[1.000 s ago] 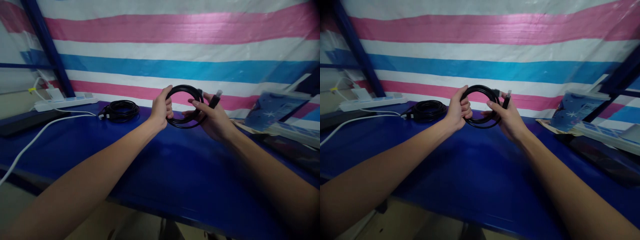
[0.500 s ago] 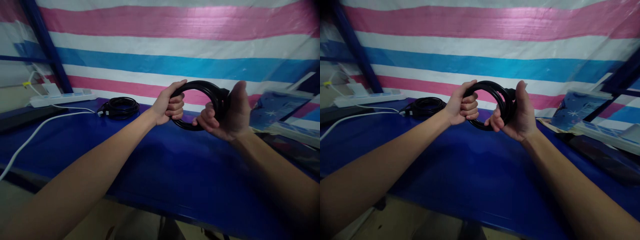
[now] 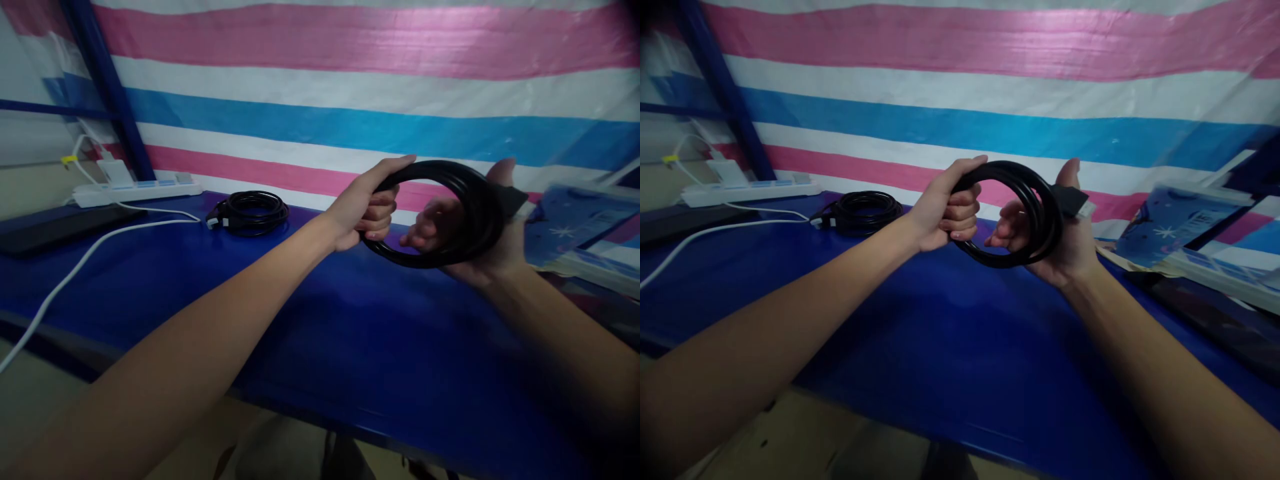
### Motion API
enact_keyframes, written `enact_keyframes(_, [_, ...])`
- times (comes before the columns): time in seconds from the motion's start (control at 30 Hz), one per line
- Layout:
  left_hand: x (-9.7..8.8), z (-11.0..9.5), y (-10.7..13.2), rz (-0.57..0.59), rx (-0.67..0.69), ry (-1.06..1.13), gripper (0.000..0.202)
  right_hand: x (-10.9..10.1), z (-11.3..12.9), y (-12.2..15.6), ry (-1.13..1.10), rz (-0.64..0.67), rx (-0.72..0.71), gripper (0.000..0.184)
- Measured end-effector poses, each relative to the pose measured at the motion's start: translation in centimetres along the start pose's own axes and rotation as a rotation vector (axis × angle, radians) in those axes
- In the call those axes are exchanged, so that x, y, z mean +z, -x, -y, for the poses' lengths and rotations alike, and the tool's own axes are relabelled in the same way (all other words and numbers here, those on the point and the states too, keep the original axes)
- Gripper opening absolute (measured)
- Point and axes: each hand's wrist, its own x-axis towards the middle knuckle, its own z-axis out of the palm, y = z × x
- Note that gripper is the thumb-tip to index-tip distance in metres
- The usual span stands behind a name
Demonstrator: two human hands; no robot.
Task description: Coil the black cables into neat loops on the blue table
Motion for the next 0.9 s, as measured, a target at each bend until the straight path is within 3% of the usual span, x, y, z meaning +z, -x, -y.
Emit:
enact_keyframes(0.1, [-0.1, 0.4, -0.3, -0.088, 0.040, -0.089, 0.055, 0.5, 0.4, 0.4, 0.005, 0.063, -0.024, 0.054])
enact_keyframes(0.27, [-0.9, -0.4, -0.2, 0.007, -0.039, -0.246, 0.054, 0.5, 0.6, 0.9, 0.093, 0.351, 0.057, 0.059])
enact_keyframes(0.33, [-1.1, -0.6, 0.0, 0.030, -0.049, -0.310, 0.052, 0.4, 0.5, 1.0, 0.099, 0.399, 0.081, 0.059])
enact_keyframes(0.53, [-1.3, 0.1, 0.2, -0.140, 0.053, -0.442, 0.047, 0.4, 0.0, 0.9, 0.180, 0.288, 0.169, 0.033])
enact_keyframes(0.67, [-1.9, 0.6, -0.2, -0.280, 0.111, -0.454, 0.047, 1.0, -0.3, 0.4, 0.197, 0.115, 0.191, 0.047])
enact_keyframes(0.8, [-2.5, 1.0, -0.6, -0.480, 0.190, -0.410, 0.048, 1.4, -0.9, -0.2, 0.197, -0.054, 0.115, 0.053])
enact_keyframes(0.9, [-2.7, 1.4, -0.8, -0.564, 0.221, -0.393, 0.044, 1.0, -0.9, -0.4, 0.463, -0.104, 0.039, 0.053])
